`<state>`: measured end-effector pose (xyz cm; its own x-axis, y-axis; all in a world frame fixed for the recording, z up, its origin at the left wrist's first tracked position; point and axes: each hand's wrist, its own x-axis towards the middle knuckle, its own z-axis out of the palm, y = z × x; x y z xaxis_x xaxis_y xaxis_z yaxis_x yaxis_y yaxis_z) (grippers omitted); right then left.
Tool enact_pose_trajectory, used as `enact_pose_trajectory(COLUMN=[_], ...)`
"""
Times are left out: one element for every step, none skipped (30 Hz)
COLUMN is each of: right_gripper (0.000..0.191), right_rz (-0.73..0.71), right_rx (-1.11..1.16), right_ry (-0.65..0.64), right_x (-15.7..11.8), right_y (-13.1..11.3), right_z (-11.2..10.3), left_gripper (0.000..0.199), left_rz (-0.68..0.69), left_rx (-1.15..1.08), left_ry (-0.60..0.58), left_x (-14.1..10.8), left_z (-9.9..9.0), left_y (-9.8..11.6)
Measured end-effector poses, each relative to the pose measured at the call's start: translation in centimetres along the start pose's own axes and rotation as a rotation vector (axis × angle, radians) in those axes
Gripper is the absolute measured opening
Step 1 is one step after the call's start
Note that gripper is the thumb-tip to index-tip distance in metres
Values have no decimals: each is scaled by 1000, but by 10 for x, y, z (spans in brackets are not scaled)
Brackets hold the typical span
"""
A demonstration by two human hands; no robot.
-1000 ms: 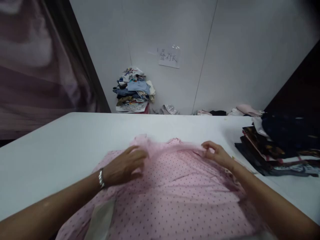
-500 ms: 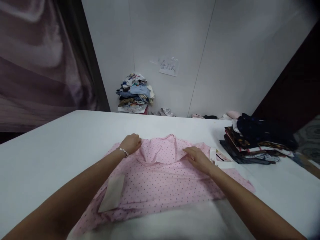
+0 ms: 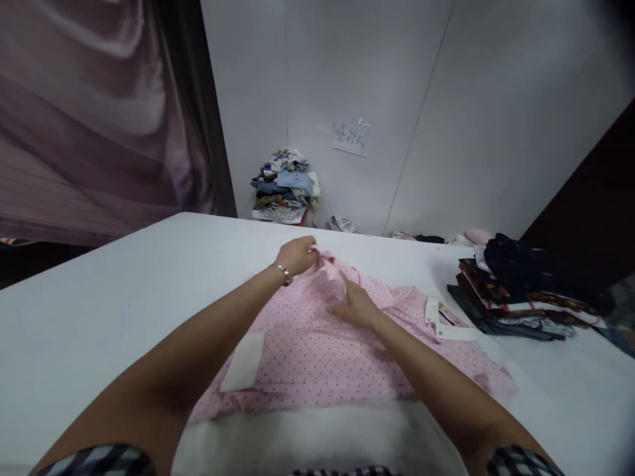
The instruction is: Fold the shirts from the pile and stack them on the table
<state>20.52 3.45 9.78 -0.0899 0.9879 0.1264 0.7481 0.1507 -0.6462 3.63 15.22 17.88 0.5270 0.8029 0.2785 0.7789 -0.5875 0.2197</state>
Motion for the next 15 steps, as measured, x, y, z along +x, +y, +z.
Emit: enact_pose_trajectory(right_gripper=[79,72,65,60,57,56,56,57,57,58,57,56,55,54,53], right_rz=[19,34,48,69,92,112,128,132,125,111,96,89,87,88,91], right_rx=[70,147,230,312,387,454,515,571,627,680,728,766,787,792,784], right_ry=[26,61,103,163,226,282,329,362,386,402,407,411,411,407,400], right_x=[9,18,28,37,44,51,55,59,61,62,63,63,64,64,65], right_y=[-2,-3,-2,-1,3,7,13,20,27,34,40,45,49,53,54], right_z=[-2,-5,-11,-19,-30,-43,-59,-76,-93,-110,-127,-141,-154,-165,-175], left_gripper=[26,29,33,38,42,45,48,49,50,52,55,58,62,65,67], left_rz=[15,51,105,164,208,216,183,115,19,-51,-101,-149,-189,-225,-254], left_rx=[-24,-68,-134,-215,-290,-325,-315,-259,-162,-95,-55,-19,9,37,65], left_ry=[36,64,87,106,117,108,77,27,-43,-107,-159,-203,-240,-272,-298], left_x=[5,11,16,20,23,25,25,23,20,15,8,1,-6,-11,-16], left_z=[-8,-13,-17,-19,-18,-15,-10,-2,7,17,27,38,47,56,62], left_y=[14,26,35,39,37,29,17,0,-20,-41,-61,-80,-96,-109,-119])
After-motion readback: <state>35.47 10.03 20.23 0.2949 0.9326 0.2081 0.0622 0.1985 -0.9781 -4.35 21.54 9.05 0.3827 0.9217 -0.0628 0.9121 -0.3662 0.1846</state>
